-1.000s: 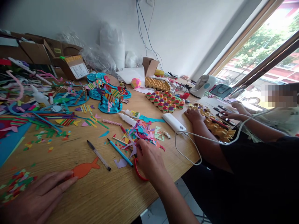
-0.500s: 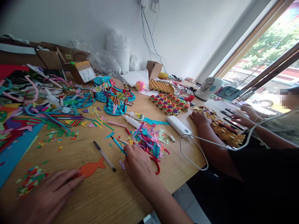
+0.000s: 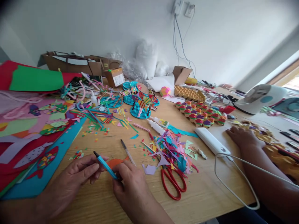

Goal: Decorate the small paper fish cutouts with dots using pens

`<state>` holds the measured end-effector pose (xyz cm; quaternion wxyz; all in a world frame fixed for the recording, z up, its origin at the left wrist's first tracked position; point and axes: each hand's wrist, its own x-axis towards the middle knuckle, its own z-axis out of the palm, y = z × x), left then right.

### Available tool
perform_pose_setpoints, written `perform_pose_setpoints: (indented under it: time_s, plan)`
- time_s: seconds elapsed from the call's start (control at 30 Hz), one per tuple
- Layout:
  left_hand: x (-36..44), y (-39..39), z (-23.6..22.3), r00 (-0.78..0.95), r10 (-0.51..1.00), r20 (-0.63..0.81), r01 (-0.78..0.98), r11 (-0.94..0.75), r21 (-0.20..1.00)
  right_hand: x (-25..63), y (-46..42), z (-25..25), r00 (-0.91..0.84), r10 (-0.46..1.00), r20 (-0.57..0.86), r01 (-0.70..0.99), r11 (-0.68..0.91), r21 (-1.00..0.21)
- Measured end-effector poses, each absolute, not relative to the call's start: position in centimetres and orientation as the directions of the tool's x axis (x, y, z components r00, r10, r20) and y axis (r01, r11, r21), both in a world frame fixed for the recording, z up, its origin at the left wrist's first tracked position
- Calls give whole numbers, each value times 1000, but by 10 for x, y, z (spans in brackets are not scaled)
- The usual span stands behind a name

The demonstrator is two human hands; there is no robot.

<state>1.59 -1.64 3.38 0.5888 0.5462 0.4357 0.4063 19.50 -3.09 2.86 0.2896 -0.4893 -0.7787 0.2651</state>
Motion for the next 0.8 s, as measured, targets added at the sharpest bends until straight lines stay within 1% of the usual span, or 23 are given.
perform_pose_setpoints:
  time_s: [0.1, 0.3, 0.6, 0.73, 0.8]
  plan:
    - [14, -16, 36, 241, 968, -69, -4, 72, 997, 188, -32, 25, -370, 903, 217, 604, 411, -683]
    - [10, -16, 32, 250, 964, -88, 34, 82, 996, 184, -34, 29, -376, 916, 142, 636, 366, -679]
    - [9, -16, 33, 264, 962, -62, -26, 71, 997, 183, -37, 30, -380, 919, 107, 655, 349, -670]
    - [7, -16, 30, 248, 967, -58, -51, 73, 996, 183, -37, 33, -380, 924, 56, 659, 312, -684]
    - [5, -16, 29, 235, 970, -67, -85, 89, 992, 185, -38, 35, -389, 919, 58, 641, 316, -699]
